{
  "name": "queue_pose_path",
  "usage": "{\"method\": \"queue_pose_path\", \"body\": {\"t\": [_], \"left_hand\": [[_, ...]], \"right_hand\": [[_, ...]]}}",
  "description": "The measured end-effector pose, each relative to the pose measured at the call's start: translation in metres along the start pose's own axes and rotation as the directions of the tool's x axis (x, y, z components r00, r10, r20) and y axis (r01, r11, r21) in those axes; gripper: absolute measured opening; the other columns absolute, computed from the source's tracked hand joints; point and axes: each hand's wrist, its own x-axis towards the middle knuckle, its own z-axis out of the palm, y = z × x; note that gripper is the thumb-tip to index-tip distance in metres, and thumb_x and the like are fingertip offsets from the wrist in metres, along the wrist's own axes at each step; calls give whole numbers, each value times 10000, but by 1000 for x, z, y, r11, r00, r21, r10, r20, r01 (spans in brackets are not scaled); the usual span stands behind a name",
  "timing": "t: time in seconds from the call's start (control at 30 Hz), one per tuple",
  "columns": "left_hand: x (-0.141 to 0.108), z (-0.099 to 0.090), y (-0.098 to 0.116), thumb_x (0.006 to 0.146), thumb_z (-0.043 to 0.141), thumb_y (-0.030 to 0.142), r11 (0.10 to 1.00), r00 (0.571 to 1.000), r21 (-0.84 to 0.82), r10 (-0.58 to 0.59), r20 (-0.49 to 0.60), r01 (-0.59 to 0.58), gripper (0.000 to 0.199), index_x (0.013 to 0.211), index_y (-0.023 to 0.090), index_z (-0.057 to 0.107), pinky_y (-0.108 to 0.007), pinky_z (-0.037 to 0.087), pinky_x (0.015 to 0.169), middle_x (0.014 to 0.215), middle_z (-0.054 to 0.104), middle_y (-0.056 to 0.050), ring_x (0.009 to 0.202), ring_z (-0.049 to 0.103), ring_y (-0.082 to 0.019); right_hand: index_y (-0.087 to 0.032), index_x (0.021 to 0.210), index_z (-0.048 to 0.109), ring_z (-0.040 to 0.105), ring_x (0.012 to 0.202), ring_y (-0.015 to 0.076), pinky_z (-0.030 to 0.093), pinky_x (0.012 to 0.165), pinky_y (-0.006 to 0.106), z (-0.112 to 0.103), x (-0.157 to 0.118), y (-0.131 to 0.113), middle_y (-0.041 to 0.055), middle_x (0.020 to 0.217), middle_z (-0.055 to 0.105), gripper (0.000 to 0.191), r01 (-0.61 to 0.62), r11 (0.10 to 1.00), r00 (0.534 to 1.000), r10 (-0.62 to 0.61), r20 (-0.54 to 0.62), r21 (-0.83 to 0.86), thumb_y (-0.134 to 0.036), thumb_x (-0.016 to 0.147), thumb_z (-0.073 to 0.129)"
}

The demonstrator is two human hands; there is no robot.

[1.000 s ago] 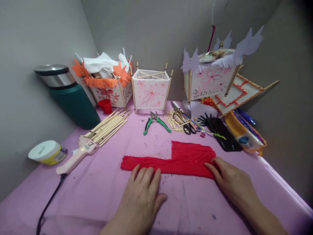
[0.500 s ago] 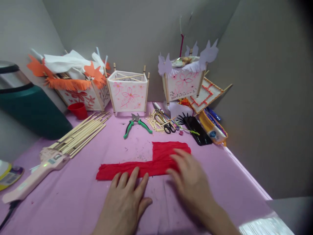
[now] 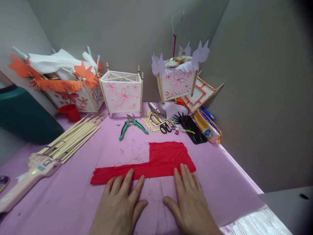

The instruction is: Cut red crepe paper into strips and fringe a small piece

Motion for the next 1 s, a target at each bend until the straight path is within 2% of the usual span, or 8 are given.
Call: {"method": "queue_pose_path", "body": {"t": [0.13, 0.2, 0.33, 0.43, 0.5, 0.63, 0.77, 1.0], "left_hand": [[-1, -2, 1, 883, 577, 408, 1000, 1000, -4, -12, 22, 12, 419, 1252, 227, 662, -476, 423, 828, 1245, 650, -180, 977, 595, -340], [-1, -3, 2, 896, 557, 417, 1000, 1000, -13, -22, 22, 22, 417, 1241, 209, 668, -485, 428, 831, 1238, 653, -182, 975, 597, -340], [-2, -4, 6, 901, 559, 415, 994, 996, -65, -82, 18, 83, 410, 1240, 208, 661, -509, 447, 856, 1258, 645, -169, 1013, 594, -341], [1, -3, 12, 911, 553, 364, 980, 990, -141, -143, -5, 141, 406, 1266, 187, 634, -522, 450, 919, 1299, 623, -164, 1090, 582, -336], [5, -2, 18, 923, 505, 253, 976, 991, -178, -130, -20, 124, 421, 1318, 125, 581, -517, 431, 983, 1352, 582, -190, 1185, 551, -331], [16, 0, 27, 934, 427, 210, 960, 991, -269, -40, 131, 75, 491, 1405, 80, 472, -454, 431, 1036, 1431, 511, -186, 1302, 492, -297], [19, -2, 29, 958, 390, 309, 951, 953, -260, -92, 288, 170, 512, 1422, 103, 460, -575, 382, 1063, 1460, 464, -198, 1360, 421, -350], [0, -2, 23, 929, 401, 568, 935, 929, -170, -264, 259, 312, 637, 1407, 158, 503, -690, 348, 1024, 1470, 408, -278, 1391, 325, -434]], "right_hand": [[22, 1295, 579, 464, 1295, 441, 348, 1000, 682, -7, -7, 31, 305, 1376, 501, 766, -192, 965, 981, 184, -62, -176, -605, 915, 359], [7, 1230, 632, 523, 1235, 438, 352, 986, 684, -15, -3, 35, 289, 1300, 582, 727, -207, 958, 974, 184, -129, -198, -581, 934, 322], [-32, 1239, 628, 515, 1262, 372, 404, 1012, 585, -27, 17, 11, 224, 1324, 593, 597, 68, 992, 958, -95, -270, -111, -492, 965, 364], [-44, 1325, 561, 474, 1315, 322, 444, 1022, 499, -24, 32, -15, 194, 1408, 527, 567, 350, 937, 908, -340, -245, -4, -461, 961, 438], [-59, 1374, 515, 449, 1339, 318, 446, 1026, 495, -17, 36, -26, 189, 1450, 479, 590, 433, 900, 887, -415, -204, 53, -464, 946, 479], [-83, 1417, 468, 439, 1350, 311, 438, 1031, 506, 2, 36, -24, 179, 1480, 439, 594, 474, 878, 873, -457, -167, 73, -425, 933, 507], [-94, 1421, 466, 445, 1346, 306, 446, 1014, 493, 11, 35, -17, 169, 1477, 444, 632, 502, 865, 848, -490, -203, 8, -488, 928, 494], [-118, 1478, 382, 462, 1327, 331, 428, 1010, 513, 16, 34, -18, 167, 1487, 433, 740, 501, 865, 835, -474, -277, 31, -563, 902, 512]]}}
